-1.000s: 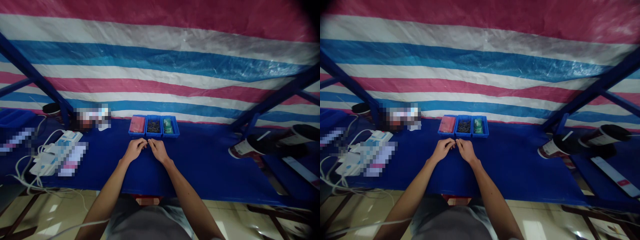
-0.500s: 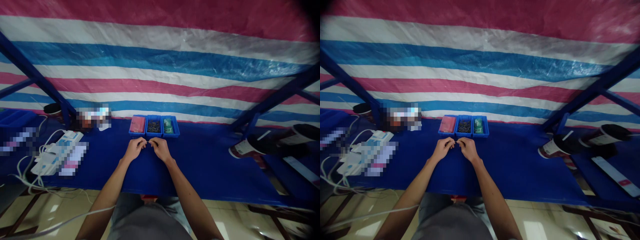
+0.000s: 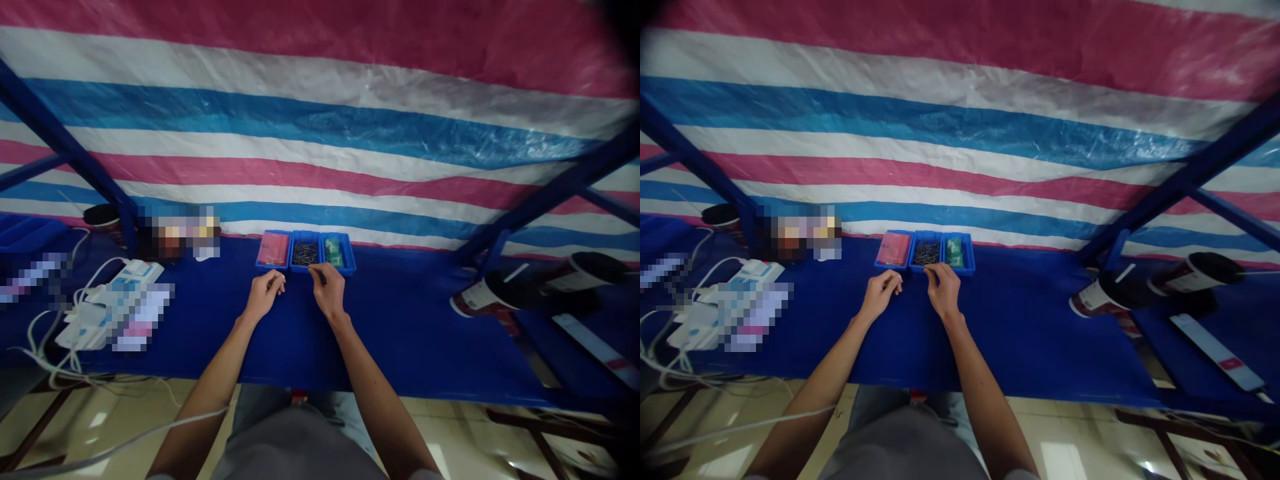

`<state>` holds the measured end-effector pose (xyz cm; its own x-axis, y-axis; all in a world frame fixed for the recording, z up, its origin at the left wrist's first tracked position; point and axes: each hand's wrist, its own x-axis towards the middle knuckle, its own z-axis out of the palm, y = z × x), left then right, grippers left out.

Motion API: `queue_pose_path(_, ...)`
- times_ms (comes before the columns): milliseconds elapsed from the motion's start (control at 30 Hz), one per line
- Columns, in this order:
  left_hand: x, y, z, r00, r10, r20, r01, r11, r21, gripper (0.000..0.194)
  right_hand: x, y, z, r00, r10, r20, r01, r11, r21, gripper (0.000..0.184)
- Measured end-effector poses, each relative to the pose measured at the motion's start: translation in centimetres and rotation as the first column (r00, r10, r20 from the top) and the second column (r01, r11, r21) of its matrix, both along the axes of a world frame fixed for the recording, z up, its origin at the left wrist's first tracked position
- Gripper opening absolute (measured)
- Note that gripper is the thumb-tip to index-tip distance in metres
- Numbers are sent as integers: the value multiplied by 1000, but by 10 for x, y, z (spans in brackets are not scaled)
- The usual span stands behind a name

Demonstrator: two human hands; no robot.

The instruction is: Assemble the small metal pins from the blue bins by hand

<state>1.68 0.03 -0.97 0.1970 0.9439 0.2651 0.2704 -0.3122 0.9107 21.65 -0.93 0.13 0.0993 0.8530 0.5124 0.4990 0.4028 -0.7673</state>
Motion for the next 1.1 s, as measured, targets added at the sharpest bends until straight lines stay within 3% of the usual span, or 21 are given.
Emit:
queue_pose_path(100,0,0,-1,1000,-4,2,4,1000,-12,27,0,16,12,987,-122,101,119,992,36,29)
queue_pose_path(267,0,0,-3,1000,-1,-5,1,1000,-12,26,8,39,30,935,-165,314,151,986,67,29)
queue_pose_path(367,0,1,-4,1000,3,1,-3,1000,-16,26,26,34,29,906,-225,358,204,974,95,28)
queue_pose_path(467,0,2,-4,1000,12,19,-11,1000,-22,27,50,18,17,862,-248,442,249,967,58,24)
queue_pose_path(567,0,2,-4,999,20,32,-19,999,-30,28,71,6,3,818,-211,535,250,968,0,22)
queue_pose_path(733,1,2,-5,1000,13,17,-12,1000,-26,27,85,5,-5,818,-120,563,160,987,-22,18)
queue_pose_path(967,1,2,-6,1000,19,5,-19,1000,-20,28,85,-4,-3,809,-64,585,114,992,-48,14)
queue_pose_path(1100,2,1,-5,1000,8,-8,-8,1000,-4,29,88,-23,14,804,-41,594,75,997,-32,15)
